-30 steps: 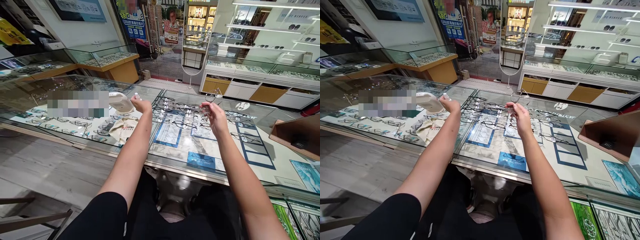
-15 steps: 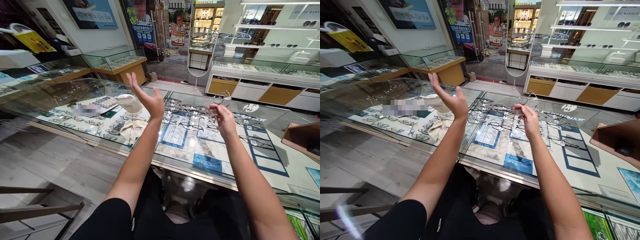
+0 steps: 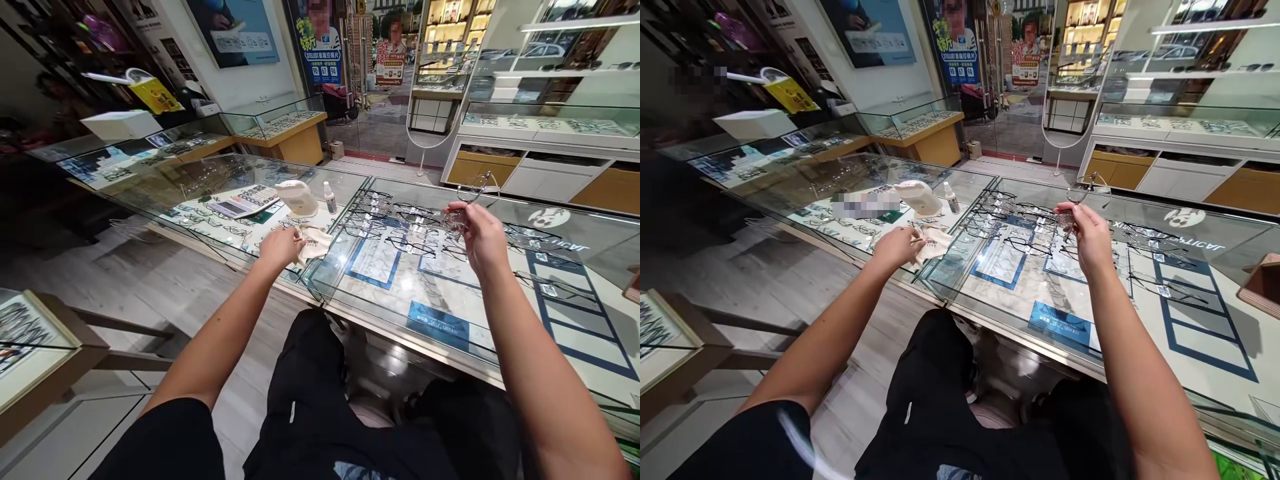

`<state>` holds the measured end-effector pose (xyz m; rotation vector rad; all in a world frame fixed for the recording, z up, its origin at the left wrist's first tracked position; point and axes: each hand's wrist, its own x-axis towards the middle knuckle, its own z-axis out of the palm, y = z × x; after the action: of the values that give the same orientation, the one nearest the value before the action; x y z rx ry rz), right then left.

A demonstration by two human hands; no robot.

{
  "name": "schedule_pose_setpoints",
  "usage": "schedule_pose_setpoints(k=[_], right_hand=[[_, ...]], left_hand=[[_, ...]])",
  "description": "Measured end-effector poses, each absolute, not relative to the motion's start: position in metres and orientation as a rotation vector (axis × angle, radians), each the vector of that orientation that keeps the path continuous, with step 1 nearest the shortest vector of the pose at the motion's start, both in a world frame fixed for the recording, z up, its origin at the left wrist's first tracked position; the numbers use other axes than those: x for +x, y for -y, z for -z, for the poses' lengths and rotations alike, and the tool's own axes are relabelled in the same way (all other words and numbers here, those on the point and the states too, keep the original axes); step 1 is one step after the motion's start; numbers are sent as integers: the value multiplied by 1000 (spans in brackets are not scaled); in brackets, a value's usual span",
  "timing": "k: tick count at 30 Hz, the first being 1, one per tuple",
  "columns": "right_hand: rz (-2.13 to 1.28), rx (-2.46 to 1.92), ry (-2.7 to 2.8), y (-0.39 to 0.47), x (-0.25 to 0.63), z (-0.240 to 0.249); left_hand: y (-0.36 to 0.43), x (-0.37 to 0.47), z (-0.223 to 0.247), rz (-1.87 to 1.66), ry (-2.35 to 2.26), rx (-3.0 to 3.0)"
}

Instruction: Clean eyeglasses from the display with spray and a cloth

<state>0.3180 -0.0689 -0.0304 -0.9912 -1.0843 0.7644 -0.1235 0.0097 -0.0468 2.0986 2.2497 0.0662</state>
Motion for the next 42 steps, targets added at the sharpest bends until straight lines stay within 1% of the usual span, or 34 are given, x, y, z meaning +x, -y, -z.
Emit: schedule_pose_setpoints(k=[4,5,7,9,10,12,15,18,24,29,34,38,42], right_hand=[[-775,-991,1092,68,319,32],[-778,-989,1092,68,319,32],[-785,-982,1084,68,320,32],[-791,-972,1072,68,320,32],[-794,-968,1067,68,320,32],[-798,-963,1061,68,320,32],[-808,-960,1062,69,320,31],[-827,-954,1064,71,318,28],[-856,-934,1065,78,313,20],[-895,-878,1095,87,307,8],[-944,-813,1128,92,305,4],[-953,-856,1176,89,304,7],[-968,-910,1161,82,304,10]], left_hand=[[-14,-138,52,-267,-2242,2030],[-15,-141,51,-373,-2259,1982],[-16,-148,47,-696,-2255,1813],[-18,-154,41,-1068,-2103,1489],[-18,-156,37,-1195,-1962,1290],[-15,-160,28,-1299,-1634,939],[-4,-160,9,-1321,-1277,698],[10,-148,-15,-1347,-1108,658],[26,-88,-61,-1201,-892,657],[22,-19,-81,-1074,-853,782],[7,54,-79,-1003,-772,1049],[-3,104,-62,-920,-631,1253],[-8,138,-41,-853,-436,1337]])
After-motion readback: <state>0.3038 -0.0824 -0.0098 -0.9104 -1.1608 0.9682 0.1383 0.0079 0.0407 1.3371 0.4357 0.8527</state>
